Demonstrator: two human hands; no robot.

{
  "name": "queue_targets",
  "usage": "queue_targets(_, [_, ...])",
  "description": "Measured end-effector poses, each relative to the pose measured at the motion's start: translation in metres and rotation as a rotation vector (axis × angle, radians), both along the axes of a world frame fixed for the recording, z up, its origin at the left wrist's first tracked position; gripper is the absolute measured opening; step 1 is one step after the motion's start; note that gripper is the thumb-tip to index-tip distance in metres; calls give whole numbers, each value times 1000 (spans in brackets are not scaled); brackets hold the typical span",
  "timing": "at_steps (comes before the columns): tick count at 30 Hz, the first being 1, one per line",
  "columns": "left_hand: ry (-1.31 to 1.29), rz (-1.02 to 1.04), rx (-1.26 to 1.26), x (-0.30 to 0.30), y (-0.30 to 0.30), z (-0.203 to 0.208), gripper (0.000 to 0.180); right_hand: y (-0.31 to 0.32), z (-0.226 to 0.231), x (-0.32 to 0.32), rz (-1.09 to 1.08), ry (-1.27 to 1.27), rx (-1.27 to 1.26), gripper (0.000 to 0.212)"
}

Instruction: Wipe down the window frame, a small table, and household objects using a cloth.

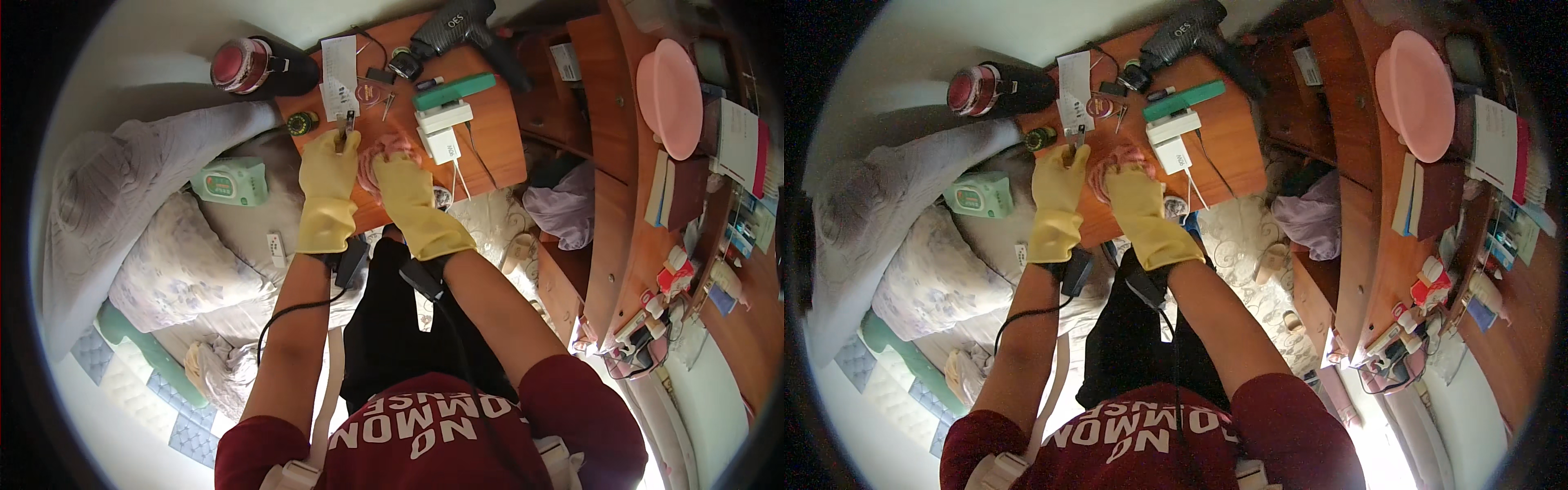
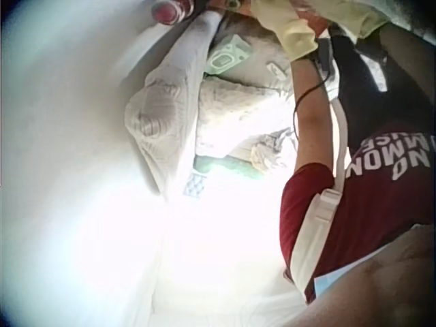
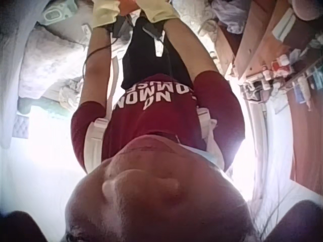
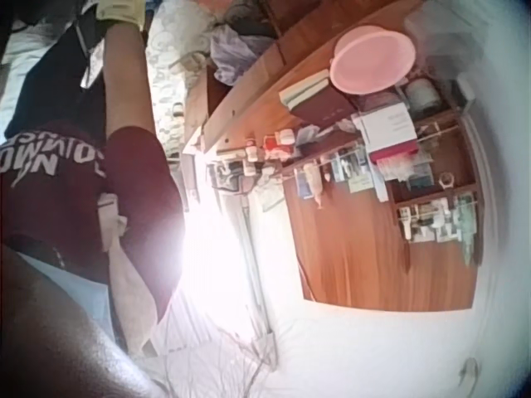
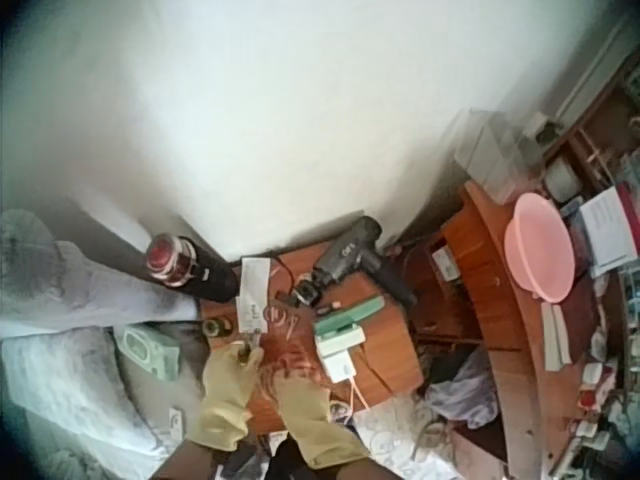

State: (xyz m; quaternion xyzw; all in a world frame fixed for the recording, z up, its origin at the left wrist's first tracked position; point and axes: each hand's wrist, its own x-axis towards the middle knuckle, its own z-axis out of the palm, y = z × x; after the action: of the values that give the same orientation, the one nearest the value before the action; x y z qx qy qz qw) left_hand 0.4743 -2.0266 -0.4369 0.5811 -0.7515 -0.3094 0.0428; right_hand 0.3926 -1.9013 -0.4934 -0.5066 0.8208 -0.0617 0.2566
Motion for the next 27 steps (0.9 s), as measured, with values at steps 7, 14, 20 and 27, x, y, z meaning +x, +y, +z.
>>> queue_targets(7, [-153, 49, 3, -19, -26, -24, 41, 10, 46, -11, -262, -480, -515, 33])
queue_targets(14, [86, -23, 114, -25, -35, -38, 42, -45, 14, -22, -228, 300, -34, 48])
queue_targets(20, [354, -104, 123, -57, -11, -26, 32, 15, -76, -55, -316, -345, -175, 50])
queue_targets(27, [501, 56, 70, 18, 11, -1, 23, 34, 76, -35, -218, -509, -228, 59])
